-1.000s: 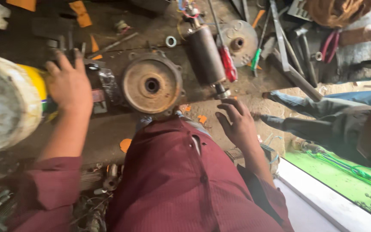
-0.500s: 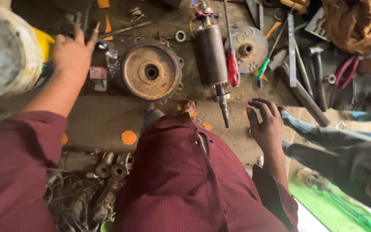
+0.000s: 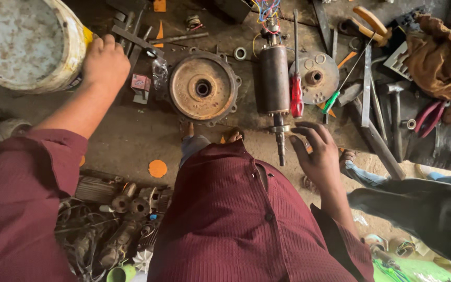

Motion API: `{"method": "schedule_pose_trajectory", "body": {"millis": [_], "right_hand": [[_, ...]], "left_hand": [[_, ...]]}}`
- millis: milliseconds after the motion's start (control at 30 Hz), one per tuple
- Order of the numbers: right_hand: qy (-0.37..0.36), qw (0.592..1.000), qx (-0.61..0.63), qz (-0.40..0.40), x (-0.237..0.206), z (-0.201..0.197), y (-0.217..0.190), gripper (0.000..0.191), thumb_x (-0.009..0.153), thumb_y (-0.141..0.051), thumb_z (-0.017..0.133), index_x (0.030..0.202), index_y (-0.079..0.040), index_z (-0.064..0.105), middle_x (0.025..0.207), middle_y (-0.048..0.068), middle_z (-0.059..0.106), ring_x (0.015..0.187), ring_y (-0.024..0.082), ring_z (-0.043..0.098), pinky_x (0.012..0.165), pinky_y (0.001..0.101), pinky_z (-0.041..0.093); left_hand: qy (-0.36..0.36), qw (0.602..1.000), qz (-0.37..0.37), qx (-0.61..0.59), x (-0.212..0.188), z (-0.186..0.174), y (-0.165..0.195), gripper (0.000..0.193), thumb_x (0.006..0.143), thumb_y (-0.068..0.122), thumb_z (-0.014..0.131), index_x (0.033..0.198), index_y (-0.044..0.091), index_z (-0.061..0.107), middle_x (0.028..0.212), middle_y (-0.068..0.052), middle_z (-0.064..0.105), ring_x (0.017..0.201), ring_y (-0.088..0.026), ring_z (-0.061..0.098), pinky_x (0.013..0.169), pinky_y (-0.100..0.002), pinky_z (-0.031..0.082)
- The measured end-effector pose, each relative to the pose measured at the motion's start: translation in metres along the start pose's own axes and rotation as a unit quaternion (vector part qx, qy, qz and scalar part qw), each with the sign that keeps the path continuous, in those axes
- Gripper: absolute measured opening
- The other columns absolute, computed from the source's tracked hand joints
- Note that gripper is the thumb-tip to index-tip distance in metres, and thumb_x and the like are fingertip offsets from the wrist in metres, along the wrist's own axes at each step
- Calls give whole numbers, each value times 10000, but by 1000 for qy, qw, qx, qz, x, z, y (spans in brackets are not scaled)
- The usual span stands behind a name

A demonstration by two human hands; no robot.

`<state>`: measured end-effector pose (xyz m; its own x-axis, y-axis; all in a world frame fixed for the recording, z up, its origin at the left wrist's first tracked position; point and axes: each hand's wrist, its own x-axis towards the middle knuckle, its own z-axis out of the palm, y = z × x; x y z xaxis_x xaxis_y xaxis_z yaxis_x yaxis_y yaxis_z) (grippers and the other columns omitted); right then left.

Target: The person fits small ring components into a circular motor end housing on the workbench, pressing them into the central bore by hand. They then tap the housing with a hammer, align it over the motor armature, and lift the assembled housing to attach it to the motor shaft.

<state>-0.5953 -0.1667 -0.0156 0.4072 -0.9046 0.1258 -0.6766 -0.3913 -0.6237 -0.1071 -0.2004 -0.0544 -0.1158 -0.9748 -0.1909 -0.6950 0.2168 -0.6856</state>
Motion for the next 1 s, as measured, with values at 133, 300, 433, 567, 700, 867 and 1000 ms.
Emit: {"method": "schedule_pose_trajectory", "body": {"millis": [133,300,433,567,700,867,1000], "right_hand": [[-26,999,6,-44,24,10,-20,218,917,-118,744,1121,-51,710,1212,131,687,1114,349,661,945,435,526],[-38,998,31,-39,49,31,-34,233,931,-111,731,1154,-52,699,1201,122,692,1047,330,689,901,415,549],[-86,989,107,58,59,66,-35,274,975,-155,698,1230,-63,658,1161,124,695,986,241,737,837,346,612],[-153,958,199,139,57,108,-29,480,970,-202,742,1391,-67,554,1185,117,730,1039,182,728,881,342,598],[-136,868,448,168,47,155,-25,815,909,-156,780,1546,-31,287,1409,121,553,1195,167,643,969,347,572],[-139,805,543,195,41,192,-15,868,889,-131,839,1554,10,299,1340,128,588,1156,170,645,951,356,578],[-141,871,434,183,48,193,-7,879,812,-147,877,1517,-10,371,1232,97,675,1063,146,672,897,314,588]], "left_hand": [[-15,998,59,2,-6,16,4,245,961,228,597,1084,165,800,1134,-2,730,1247,-231,568,974,-403,431],[32,996,46,-66,-13,30,-4,222,942,211,599,1063,157,777,1170,-36,709,1194,-261,603,975,-405,473],[88,982,42,-163,-17,31,-3,176,958,184,594,1065,114,716,1187,-100,687,1204,-292,612,995,-428,520],[199,781,-92,-585,-44,18,48,430,964,-30,433,1367,9,578,1393,-371,501,1211,-543,533,1025,-527,493],[-143,667,-200,-703,-59,14,101,471,1058,256,500,1471,34,454,1280,-294,607,1159,-480,592,991,-543,475],[-299,385,-220,-845,-67,11,133,659,975,240,529,1620,126,457,1294,-332,682,1098,-568,637,933,-575,520],[-101,462,-93,-876,-60,17,123,585,944,253,562,1467,12,463,1412,-245,601,1324,-382,558,1086,-429,415]]}}
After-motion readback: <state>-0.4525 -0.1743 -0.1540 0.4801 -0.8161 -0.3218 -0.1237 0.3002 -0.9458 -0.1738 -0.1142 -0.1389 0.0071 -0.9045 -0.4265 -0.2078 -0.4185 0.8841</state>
